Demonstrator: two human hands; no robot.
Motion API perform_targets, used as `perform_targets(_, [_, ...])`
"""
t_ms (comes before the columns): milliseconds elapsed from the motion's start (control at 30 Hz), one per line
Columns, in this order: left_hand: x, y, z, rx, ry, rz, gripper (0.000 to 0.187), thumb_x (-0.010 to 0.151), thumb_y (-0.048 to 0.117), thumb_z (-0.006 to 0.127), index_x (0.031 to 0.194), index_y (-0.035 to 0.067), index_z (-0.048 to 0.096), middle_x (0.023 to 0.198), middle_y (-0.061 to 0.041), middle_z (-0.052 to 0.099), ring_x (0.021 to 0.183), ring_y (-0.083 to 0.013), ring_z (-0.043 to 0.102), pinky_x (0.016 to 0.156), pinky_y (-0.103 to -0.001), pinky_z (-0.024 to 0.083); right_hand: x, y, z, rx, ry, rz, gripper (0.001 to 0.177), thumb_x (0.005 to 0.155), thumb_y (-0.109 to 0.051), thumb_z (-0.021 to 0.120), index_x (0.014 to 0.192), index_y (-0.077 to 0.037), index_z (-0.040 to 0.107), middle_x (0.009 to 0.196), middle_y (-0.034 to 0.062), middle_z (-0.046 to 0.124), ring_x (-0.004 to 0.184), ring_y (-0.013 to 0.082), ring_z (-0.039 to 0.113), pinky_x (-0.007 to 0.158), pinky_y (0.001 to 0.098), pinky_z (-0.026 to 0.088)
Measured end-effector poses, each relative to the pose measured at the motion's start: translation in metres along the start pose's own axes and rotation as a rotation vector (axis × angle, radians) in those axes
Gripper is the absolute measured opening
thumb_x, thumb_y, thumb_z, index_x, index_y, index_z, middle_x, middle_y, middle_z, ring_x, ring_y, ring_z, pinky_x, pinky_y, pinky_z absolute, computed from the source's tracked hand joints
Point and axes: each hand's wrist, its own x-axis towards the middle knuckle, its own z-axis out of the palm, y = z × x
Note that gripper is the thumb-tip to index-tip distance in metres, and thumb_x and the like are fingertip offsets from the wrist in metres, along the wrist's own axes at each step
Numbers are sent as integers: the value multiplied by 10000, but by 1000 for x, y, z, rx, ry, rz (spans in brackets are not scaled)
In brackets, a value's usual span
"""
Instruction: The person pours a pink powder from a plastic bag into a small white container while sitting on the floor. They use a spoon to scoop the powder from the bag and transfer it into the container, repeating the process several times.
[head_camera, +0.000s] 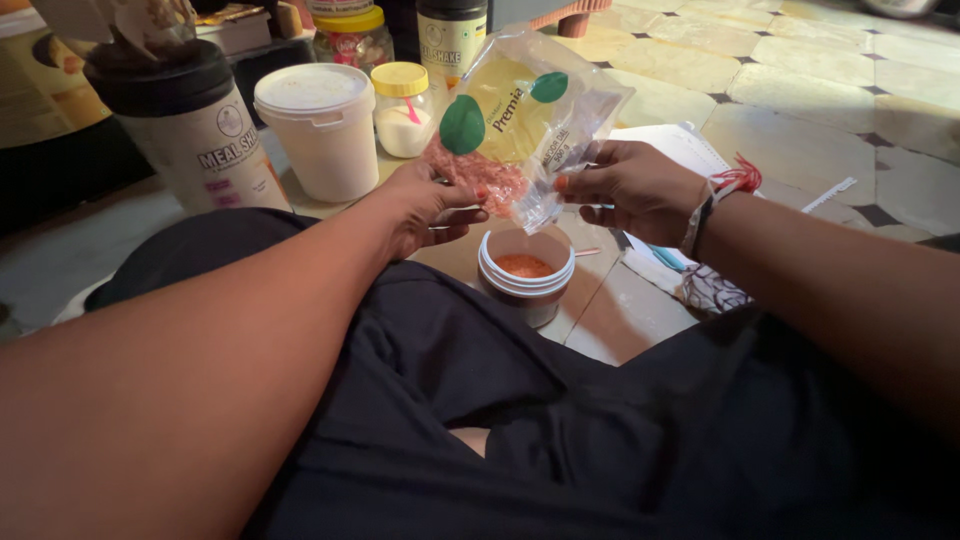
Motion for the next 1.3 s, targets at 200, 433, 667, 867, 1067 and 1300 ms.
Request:
perform_targets(200, [6, 1, 0, 3, 28, -9, 348, 858, 108, 779, 1122, 167, 560, 973, 12, 718, 851, -146, 729, 737, -339, 582, 5, -6, -1, -18, -9, 17, 165, 907, -142, 726, 1058, -94, 680, 975, 6, 711, 923, 116, 660, 832, 316, 535])
perform_targets(433, [10, 0, 1, 0, 8, -10, 346, 848, 125, 795, 1112, 168, 576, 952, 27, 709, 838, -134, 719, 734, -334, 582, 10, -8, -5, -33, -30, 15, 125, 931, -153, 702, 1035, -83, 696, 957, 18, 715, 892, 122, 655, 818, 314, 537])
perform_targets(667, [6, 0, 1, -15, 6, -13, 440, 820, 98, 801, 1169, 190, 549, 977, 0, 728, 862, -152, 729, 739, -339, 584, 9, -3, -7, -11, -17, 41, 121, 909, -154, 716, 1009, -84, 717, 930, 14, 704, 862, 117, 635, 780, 309, 520])
perform_targets(867, [-4, 0, 1, 29, -6, 25, 461, 811, 111, 810, 1195, 146, 557, 987, -7, 749, 884, -154, 751, 715, -321, 581, 6, 1, -9, -24, -15, 36, 129, 902, -162, 743, 998, -81, 710, 907, 20, 690, 839, 123, 624, 753, 298, 505])
perform_targets(1067, [-10, 1, 2, 41, 7, 37, 459, 808, 106, 812, 1183, 135, 549, 975, -28, 756, 858, -158, 751, 687, -312, 584, 1, 1, -9, -43, -12, 29, 139, 904, -166, 746, 992, -64, 710, 902, 33, 692, 838, 130, 631, 757, 300, 507])
perform_targets(1300, [-8, 1, 1, 87, -8, 98, 387, 810, 130, 826, 1117, 138, 591, 952, 2, 747, 831, -140, 740, 675, -303, 572, -1, 1, -6, -51, -8, 31, 146, 909, -171, 725, 1013, -68, 721, 926, 32, 696, 866, 134, 630, 785, 298, 507])
